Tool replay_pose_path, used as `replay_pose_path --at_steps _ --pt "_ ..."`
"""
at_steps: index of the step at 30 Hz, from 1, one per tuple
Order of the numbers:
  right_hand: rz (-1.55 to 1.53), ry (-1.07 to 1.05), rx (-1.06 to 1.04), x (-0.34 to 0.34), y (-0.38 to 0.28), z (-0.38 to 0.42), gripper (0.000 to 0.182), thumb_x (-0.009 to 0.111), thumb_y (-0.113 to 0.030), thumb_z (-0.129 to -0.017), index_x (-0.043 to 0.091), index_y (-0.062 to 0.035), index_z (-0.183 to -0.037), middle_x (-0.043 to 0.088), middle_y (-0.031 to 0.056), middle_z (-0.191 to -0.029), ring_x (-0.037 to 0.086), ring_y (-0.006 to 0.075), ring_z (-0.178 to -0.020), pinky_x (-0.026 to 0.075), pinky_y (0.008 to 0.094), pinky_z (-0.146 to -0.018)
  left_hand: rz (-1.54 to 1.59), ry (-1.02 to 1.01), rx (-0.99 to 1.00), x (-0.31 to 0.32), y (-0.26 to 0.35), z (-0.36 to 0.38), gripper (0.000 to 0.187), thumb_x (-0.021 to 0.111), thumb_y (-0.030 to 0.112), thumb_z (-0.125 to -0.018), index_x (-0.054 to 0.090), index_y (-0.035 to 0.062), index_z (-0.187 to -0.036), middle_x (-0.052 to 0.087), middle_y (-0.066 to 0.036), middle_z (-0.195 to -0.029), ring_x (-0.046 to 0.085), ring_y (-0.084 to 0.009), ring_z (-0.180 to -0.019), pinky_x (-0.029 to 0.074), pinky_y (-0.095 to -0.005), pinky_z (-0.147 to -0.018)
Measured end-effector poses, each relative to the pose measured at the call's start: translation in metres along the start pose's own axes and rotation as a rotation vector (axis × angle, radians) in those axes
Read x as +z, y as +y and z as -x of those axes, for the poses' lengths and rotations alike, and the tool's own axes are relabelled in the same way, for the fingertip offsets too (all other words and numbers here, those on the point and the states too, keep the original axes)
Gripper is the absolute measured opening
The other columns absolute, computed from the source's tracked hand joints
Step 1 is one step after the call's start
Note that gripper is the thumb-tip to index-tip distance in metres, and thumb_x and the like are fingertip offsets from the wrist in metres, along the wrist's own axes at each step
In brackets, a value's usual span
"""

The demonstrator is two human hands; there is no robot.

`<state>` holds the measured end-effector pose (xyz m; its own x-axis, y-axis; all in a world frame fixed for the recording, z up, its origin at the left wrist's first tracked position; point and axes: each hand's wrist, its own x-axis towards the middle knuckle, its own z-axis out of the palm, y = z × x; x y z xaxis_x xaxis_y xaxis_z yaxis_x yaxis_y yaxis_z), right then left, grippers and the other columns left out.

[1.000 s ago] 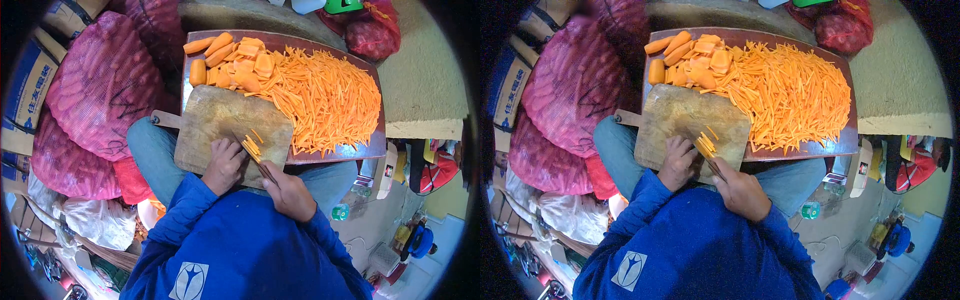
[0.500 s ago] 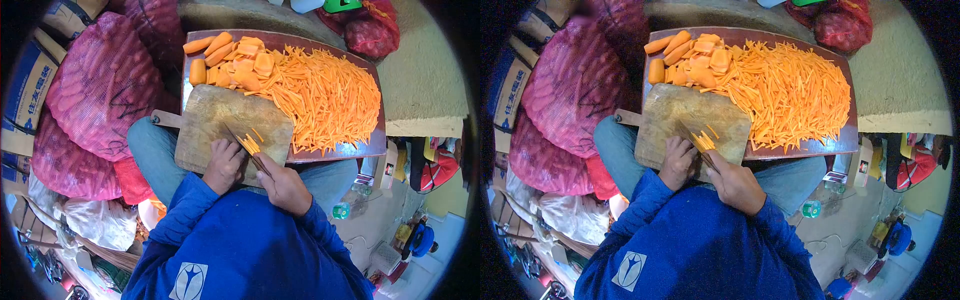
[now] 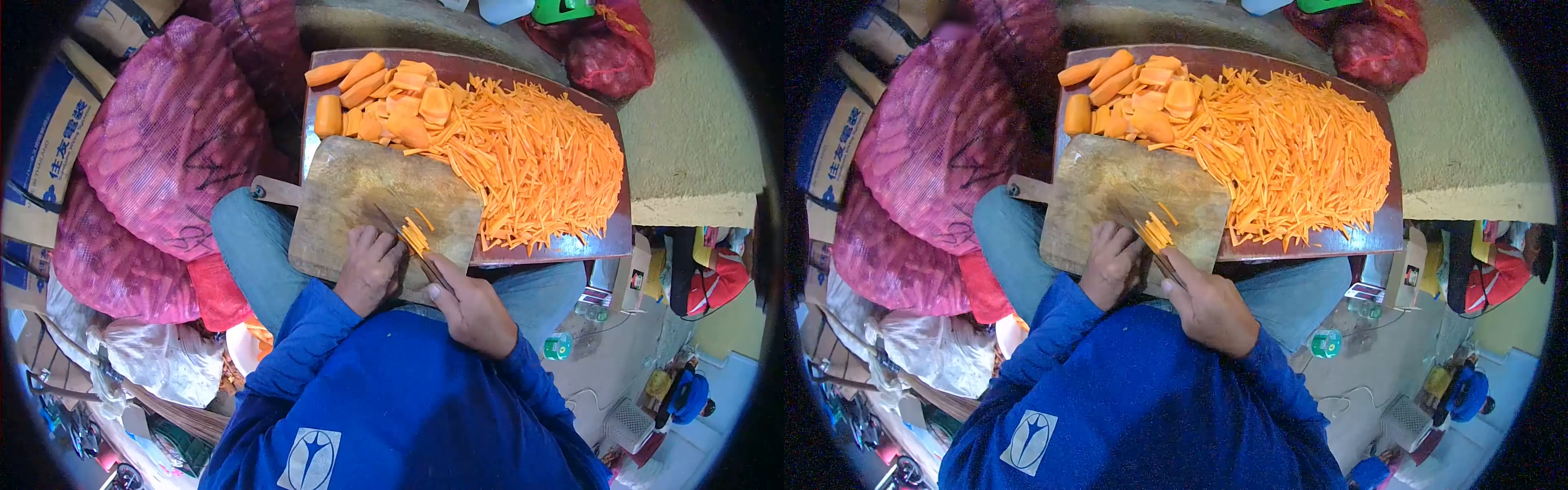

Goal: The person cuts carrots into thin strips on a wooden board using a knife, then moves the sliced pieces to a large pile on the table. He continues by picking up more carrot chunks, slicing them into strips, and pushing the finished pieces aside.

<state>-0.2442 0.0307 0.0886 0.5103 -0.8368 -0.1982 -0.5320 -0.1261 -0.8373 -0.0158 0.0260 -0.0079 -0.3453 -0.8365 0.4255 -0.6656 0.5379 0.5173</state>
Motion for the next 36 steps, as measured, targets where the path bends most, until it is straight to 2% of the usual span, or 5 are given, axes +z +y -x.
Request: replay_pose_path --at_steps 7,26,32,35,36 --pt "0.045 -0.029 0.078 0.005 -0.001 -0.012 0.046 0.061 -0.018 -0.108 0.05 -0.0035 -0.151 0.073 0.0341 -0.105 0.072 0.0542 -0.097 0.058 0.0585 -0.08 -0.002 -0.002 -0.003 0.002 0.0 -0.001 0.044 0.078 0.006 -0.071 0.073 -0.0003 -0.115 0.059 -0.012 -0.102 0.057 -0.0348 -0.1 0.044 -0.0515 -0.095" --pt "-0.073 0.018 0.073 0.007 0.003 -0.002 0.045 0.059 -0.018 -0.11 0.052 -0.0009 -0.15 0.071 0.0349 -0.099 0.072 0.0545 -0.092 0.056 0.0579 -0.077 -0.023 -0.005 0.02 0.001 0.001 -0.001 0.048 0.08 0.008 -0.069 0.072 -0.0027 -0.115 0.061 -0.014 -0.103 0.058 -0.0361 -0.103 0.045 -0.0505 -0.096" --pt "-0.028 -0.011 0.064 0.007 0.002 -0.013 0.048 0.061 -0.019 -0.109 0.051 -0.0012 -0.153 0.073 0.0337 -0.105 0.073 0.0534 -0.098 0.059 0.0538 -0.082 -0.029 0.035 0.006 0.004 -0.002 0.002 0.044 0.079 0.006 -0.069 0.072 -0.0005 -0.112 0.062 -0.014 -0.105 0.057 -0.0363 -0.103 0.044 -0.0503 -0.093" --pt "-0.049 0.097 0.007 0.0 0.003 -0.005 0.048 0.063 -0.018 -0.108 0.054 -0.0005 -0.152 0.073 0.0338 -0.108 0.075 0.0504 -0.102 0.06 0.0504 -0.086 0.017 -0.007 -0.05 0.0 0.001 0.002 0.042 0.08 0.004 -0.072 0.072 -0.0002 -0.113 0.062 -0.015 -0.105 0.057 -0.0368 -0.1 0.045 -0.0486 -0.092" --pt "-0.04 0.12 0.018 -0.003 0.005 -0.004 0.048 0.064 -0.017 -0.108 0.055 0.0001 -0.152 0.074 0.0332 -0.109 0.076 0.0491 -0.103 0.06 0.0488 -0.087 0.052 0.11 -0.095 0.002 0.003 -0.001 0.034 0.081 0.0 -0.074 0.074 -0.0007 -0.107 0.063 -0.014 -0.097 0.059 -0.0359 -0.092 0.047 -0.0462 -0.085"
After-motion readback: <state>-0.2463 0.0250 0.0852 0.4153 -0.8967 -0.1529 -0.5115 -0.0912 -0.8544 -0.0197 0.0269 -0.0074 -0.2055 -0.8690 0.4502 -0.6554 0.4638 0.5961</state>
